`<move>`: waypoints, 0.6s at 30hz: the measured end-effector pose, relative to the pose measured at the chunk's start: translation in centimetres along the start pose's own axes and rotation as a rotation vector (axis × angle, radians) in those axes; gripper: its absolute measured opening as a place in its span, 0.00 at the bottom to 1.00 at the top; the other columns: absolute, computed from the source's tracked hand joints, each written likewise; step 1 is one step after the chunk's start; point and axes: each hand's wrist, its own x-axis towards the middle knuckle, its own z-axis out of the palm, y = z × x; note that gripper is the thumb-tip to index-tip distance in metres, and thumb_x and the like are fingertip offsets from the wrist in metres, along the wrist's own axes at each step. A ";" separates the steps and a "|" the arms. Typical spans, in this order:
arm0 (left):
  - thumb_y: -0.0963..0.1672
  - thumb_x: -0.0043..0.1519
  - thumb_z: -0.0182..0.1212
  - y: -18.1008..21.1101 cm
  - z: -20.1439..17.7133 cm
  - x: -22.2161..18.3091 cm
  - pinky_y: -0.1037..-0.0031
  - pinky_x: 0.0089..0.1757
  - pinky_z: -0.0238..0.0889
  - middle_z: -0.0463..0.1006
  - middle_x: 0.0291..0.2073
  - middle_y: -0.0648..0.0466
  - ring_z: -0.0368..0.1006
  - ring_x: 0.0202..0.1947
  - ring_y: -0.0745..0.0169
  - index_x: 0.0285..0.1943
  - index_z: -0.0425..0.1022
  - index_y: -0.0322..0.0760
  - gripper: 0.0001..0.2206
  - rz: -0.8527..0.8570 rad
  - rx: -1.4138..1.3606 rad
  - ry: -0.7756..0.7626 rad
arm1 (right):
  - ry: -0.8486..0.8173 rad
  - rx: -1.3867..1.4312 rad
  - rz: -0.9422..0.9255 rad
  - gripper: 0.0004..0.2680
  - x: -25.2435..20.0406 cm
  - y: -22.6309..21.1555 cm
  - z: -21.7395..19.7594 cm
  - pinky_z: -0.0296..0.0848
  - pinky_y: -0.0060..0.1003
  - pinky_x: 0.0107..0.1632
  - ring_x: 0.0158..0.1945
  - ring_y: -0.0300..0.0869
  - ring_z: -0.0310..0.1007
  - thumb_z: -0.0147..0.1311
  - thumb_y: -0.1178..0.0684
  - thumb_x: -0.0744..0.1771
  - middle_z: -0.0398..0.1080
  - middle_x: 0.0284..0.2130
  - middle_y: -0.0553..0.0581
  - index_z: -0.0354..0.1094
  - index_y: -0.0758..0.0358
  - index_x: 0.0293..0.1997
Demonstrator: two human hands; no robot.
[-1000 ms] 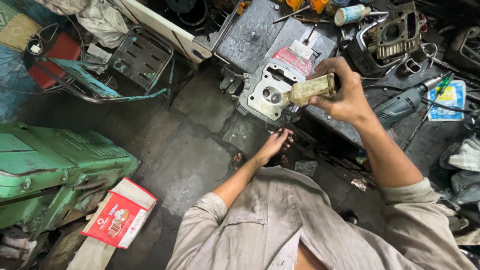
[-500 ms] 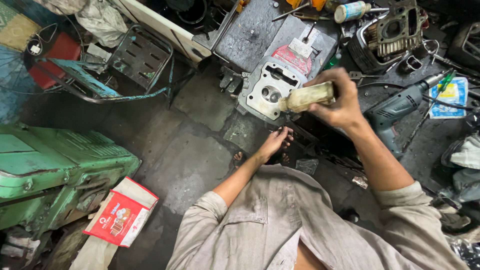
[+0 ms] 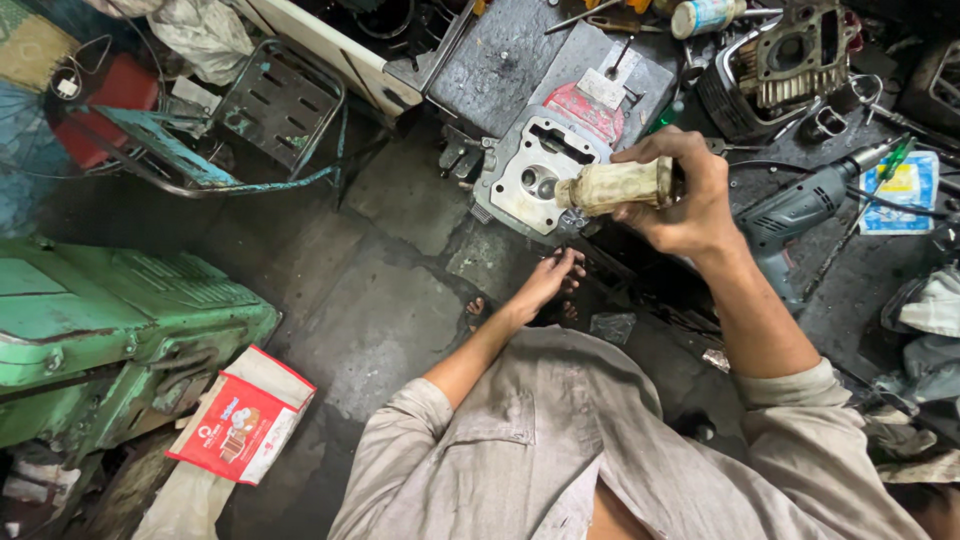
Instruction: The person cleans a metal engine cylinder head clamped in a vise using a cloth and a liquid from a bottle. They wipe the surface, apply liquid, and continue wiping the interior and exterior of the part.
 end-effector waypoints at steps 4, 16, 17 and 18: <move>0.56 0.71 0.45 0.1 -0.1 -0.1 0.78 0.37 0.68 0.76 0.37 0.56 0.71 0.34 0.72 0.56 0.72 0.37 0.21 0.004 -0.016 -0.013 | -0.105 -0.046 0.097 0.21 -0.1 0.3 0.0 0.74 0.42 0.50 0.45 0.50 0.77 0.73 0.61 0.58 0.76 0.43 0.66 0.63 0.66 0.50; 0.55 0.71 0.48 -0.4 -0.6 0.6 0.79 0.35 0.66 0.77 0.36 0.57 0.69 0.31 0.72 0.57 0.72 0.34 0.22 -0.051 -0.054 0.019 | 0.180 0.210 0.216 0.21 -1.2 3.6 -0.1 0.77 0.41 0.58 0.52 0.47 0.74 0.68 0.49 0.64 0.68 0.47 0.55 0.59 0.62 0.57; 0.55 0.71 0.48 -0.6 -0.7 0.6 0.79 0.36 0.67 0.77 0.36 0.57 0.70 0.32 0.72 0.58 0.72 0.35 0.22 -0.045 -0.047 0.019 | 0.331 0.411 0.254 0.21 -1.3 4.4 -0.5 0.79 0.42 0.61 0.53 0.45 0.74 0.69 0.46 0.66 0.68 0.47 0.53 0.60 0.60 0.58; 0.55 0.71 0.47 -0.8 -0.8 0.5 0.79 0.36 0.68 0.78 0.36 0.57 0.71 0.32 0.72 0.58 0.73 0.35 0.22 -0.039 -0.040 0.019 | 0.484 0.610 0.286 0.21 -1.4 5.4 -0.9 0.80 0.44 0.63 0.54 0.44 0.74 0.71 0.43 0.67 0.68 0.48 0.50 0.60 0.58 0.58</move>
